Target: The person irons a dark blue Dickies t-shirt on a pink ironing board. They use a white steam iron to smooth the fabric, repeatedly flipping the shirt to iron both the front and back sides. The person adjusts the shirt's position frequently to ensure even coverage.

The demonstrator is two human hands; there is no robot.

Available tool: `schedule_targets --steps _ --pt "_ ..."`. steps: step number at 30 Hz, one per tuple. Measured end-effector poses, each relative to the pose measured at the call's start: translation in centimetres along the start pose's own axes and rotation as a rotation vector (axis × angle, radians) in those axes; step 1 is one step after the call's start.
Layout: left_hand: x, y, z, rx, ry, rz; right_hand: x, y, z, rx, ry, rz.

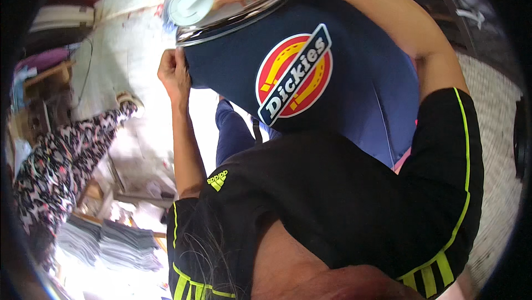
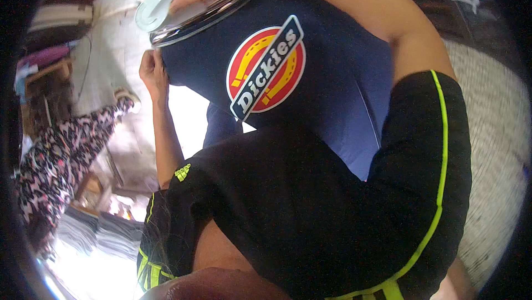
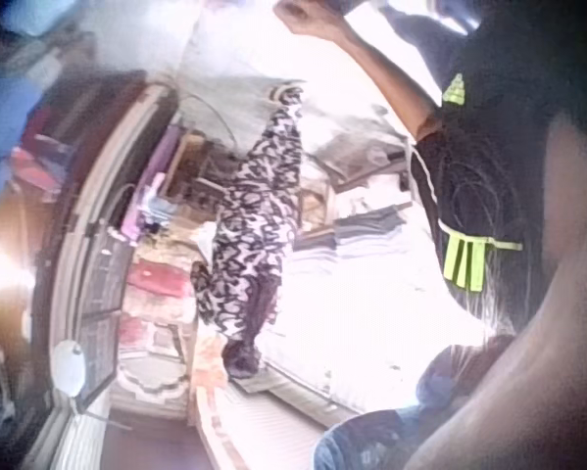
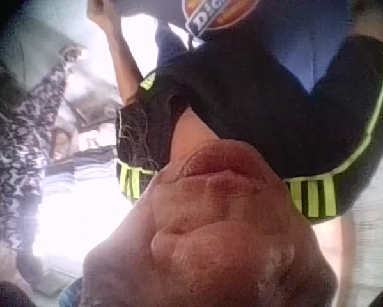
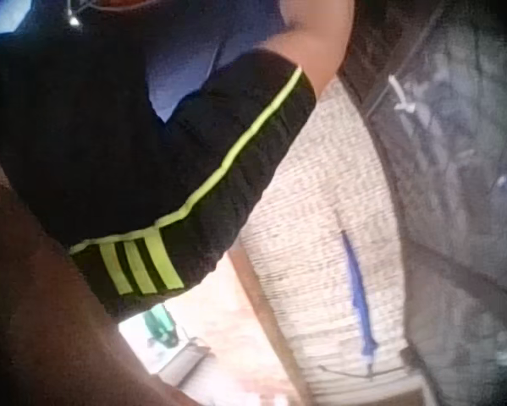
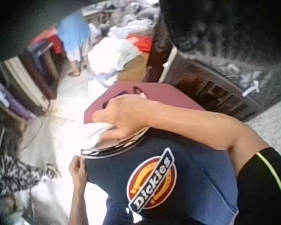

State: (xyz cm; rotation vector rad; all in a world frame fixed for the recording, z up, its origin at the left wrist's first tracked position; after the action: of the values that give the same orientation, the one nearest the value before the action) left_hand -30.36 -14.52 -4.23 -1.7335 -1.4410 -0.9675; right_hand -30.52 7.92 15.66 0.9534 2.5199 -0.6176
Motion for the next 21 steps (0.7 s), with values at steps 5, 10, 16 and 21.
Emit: schedule_targets --steps 5,10,16,21 --pt "6.0 -1.6 -3.6 0.172 -0.322 0.26 3.5 3.6 -3.8 0.129 -0.049 0.318" --pt "18.9 -1.3 1.2 0.036 -0.221 0.753 -1.3 17.1 -13.2 0.373 0.244 0.812" --pt "23.4 1.1 11.7 -0.283 -0.221 1.044 -16.3 35.2 -19.2 0.407 0.422 1.298" --pt "23.8 -2.2 17.0 -0.244 -0.549 1.15 -25.4 42.0 -18.2 0.427 0.132 1.824"
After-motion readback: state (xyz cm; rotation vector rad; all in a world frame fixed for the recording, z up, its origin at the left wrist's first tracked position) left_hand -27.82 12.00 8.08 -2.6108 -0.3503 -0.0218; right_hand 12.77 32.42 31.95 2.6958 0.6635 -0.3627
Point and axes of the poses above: each hand's wrist, its own y-axis away from the middle knuckle, its own z-axis out of the palm, x = y × z, the point moved 9 cm from there along -y, towards the middle knuckle, and after that the axes turned 12 degrees about -y, right-handed, at the moved point
